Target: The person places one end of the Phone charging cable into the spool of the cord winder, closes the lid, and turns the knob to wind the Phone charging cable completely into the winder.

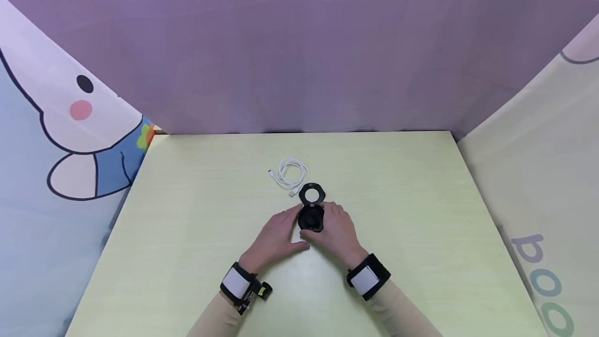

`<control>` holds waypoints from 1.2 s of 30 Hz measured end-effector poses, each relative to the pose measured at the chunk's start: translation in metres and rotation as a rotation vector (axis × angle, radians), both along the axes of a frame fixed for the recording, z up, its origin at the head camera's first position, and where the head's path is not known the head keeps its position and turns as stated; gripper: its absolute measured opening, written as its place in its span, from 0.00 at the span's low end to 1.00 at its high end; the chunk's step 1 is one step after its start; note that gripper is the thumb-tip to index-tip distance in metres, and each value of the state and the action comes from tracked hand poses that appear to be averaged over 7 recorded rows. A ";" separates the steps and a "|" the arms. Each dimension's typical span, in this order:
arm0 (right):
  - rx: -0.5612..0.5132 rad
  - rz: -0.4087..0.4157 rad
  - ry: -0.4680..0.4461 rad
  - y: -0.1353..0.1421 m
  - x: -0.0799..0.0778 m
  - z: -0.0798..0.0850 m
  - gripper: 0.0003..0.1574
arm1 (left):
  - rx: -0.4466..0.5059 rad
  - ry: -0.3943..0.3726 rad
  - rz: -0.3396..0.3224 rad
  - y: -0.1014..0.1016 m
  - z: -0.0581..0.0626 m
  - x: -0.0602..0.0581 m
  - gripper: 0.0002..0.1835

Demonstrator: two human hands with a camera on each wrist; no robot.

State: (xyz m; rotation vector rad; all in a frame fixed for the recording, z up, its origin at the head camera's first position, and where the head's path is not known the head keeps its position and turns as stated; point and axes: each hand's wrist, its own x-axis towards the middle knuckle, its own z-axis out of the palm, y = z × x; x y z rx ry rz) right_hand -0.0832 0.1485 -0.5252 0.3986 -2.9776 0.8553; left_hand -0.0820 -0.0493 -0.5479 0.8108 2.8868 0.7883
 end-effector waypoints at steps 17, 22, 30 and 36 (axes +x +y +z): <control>0.045 0.016 0.099 0.002 -0.005 0.004 0.43 | -0.056 -0.009 0.141 0.011 0.008 -0.003 0.53; 0.052 0.035 0.147 0.000 -0.007 0.008 0.34 | -0.021 0.019 0.151 0.013 0.008 -0.002 0.49; 0.081 0.034 0.162 -0.003 -0.007 0.005 0.31 | 0.002 0.121 0.137 0.012 0.003 -0.002 0.43; 0.093 0.025 0.166 -0.007 -0.008 0.003 0.30 | 0.005 0.131 0.137 0.010 0.004 -0.004 0.40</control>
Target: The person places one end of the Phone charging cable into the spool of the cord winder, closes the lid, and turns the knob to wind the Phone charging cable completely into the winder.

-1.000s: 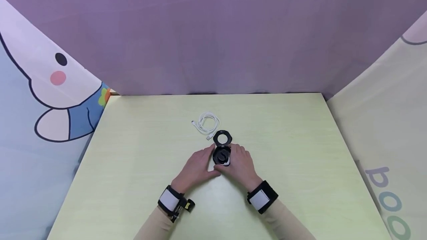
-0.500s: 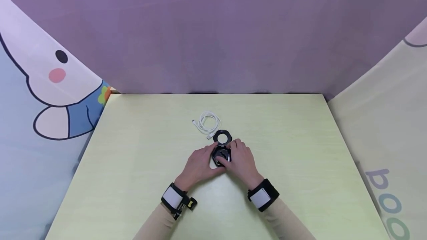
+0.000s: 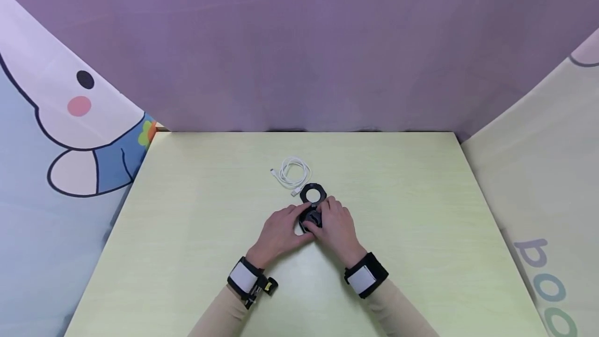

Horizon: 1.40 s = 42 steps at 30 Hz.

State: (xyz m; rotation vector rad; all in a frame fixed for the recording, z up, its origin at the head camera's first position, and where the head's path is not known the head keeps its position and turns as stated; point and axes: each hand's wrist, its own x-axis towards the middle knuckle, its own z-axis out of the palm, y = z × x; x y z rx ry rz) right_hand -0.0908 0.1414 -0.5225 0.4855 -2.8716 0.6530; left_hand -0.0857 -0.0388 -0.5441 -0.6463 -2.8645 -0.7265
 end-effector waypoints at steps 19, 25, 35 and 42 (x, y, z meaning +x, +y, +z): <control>0.018 0.016 -0.022 -0.004 -0.002 0.010 0.27 | 0.017 -0.052 0.008 -0.002 0.006 -0.003 0.38; 0.000 0.050 -0.008 -0.002 -0.003 0.012 0.24 | 0.015 -0.060 0.021 -0.002 0.006 -0.001 0.39; -0.030 0.101 -0.060 0.002 -0.005 0.015 0.22 | 0.015 -0.079 0.019 0.000 0.004 -0.003 0.38; 0.001 0.136 -0.081 0.003 -0.008 0.017 0.22 | 0.020 -0.092 0.015 -0.001 0.006 -0.002 0.38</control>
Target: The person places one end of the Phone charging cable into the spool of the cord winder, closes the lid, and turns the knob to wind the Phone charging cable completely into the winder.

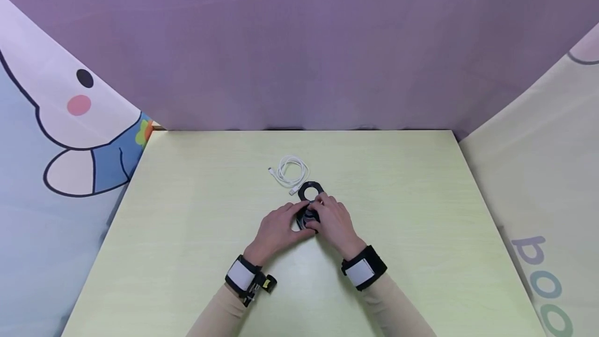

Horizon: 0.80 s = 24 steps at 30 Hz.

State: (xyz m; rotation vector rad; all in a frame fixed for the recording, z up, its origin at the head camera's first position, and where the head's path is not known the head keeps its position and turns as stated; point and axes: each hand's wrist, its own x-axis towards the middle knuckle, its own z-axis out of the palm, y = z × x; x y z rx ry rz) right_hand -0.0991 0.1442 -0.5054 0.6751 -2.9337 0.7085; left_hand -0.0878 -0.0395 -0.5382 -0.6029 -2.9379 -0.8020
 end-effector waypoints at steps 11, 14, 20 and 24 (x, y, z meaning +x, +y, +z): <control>0.030 0.026 -0.046 0.000 -0.001 0.005 0.21 | 0.004 -0.032 -0.004 -0.001 0.000 -0.001 0.39; 0.048 0.038 -0.040 0.000 -0.002 0.005 0.22 | 0.000 -0.037 -0.003 -0.001 0.001 -0.001 0.39; 0.071 0.046 -0.028 0.000 -0.001 0.006 0.22 | 0.007 -0.035 -0.004 0.000 0.003 0.000 0.40; 0.114 0.049 -0.010 -0.001 -0.001 0.007 0.23 | 0.006 -0.062 -0.009 -0.001 0.004 0.000 0.40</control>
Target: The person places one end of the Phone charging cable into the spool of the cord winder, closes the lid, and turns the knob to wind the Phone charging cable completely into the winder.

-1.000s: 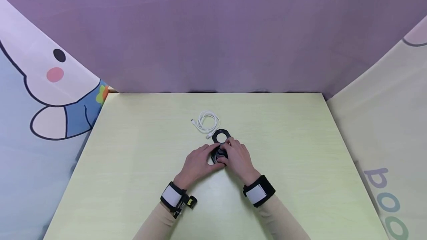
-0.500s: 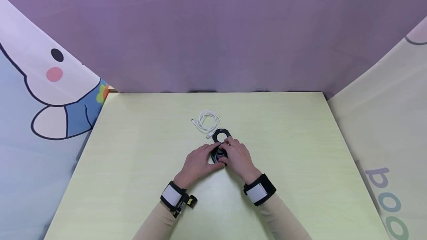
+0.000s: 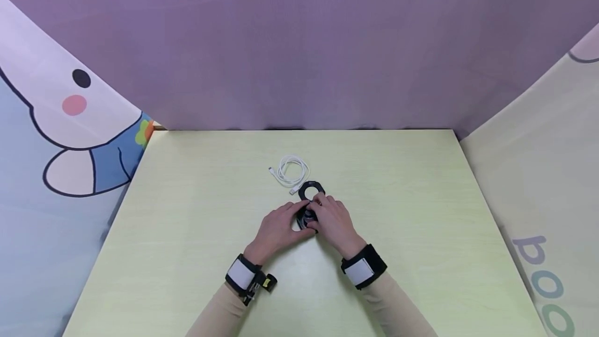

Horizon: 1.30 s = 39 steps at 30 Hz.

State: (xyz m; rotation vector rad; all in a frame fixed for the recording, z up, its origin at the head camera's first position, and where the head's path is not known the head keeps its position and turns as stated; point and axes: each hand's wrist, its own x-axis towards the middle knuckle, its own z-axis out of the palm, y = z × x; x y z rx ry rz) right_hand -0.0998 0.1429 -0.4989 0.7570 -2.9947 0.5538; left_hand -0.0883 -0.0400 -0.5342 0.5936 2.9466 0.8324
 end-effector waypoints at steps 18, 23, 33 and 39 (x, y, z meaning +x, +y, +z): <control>-0.007 -0.022 0.032 0.007 0.008 0.001 0.29 | 0.158 -0.128 0.099 -0.021 0.017 -0.032 0.35; -0.049 -0.047 0.052 0.009 0.008 0.000 0.29 | 0.258 -0.012 0.266 -0.021 0.024 -0.052 0.27; -0.068 -0.064 0.068 0.012 0.006 -0.002 0.29 | 0.353 0.018 0.467 -0.029 0.016 -0.091 0.24; -0.086 -0.065 0.099 0.013 0.004 -0.004 0.28 | 0.352 -0.025 0.486 -0.026 0.011 -0.109 0.20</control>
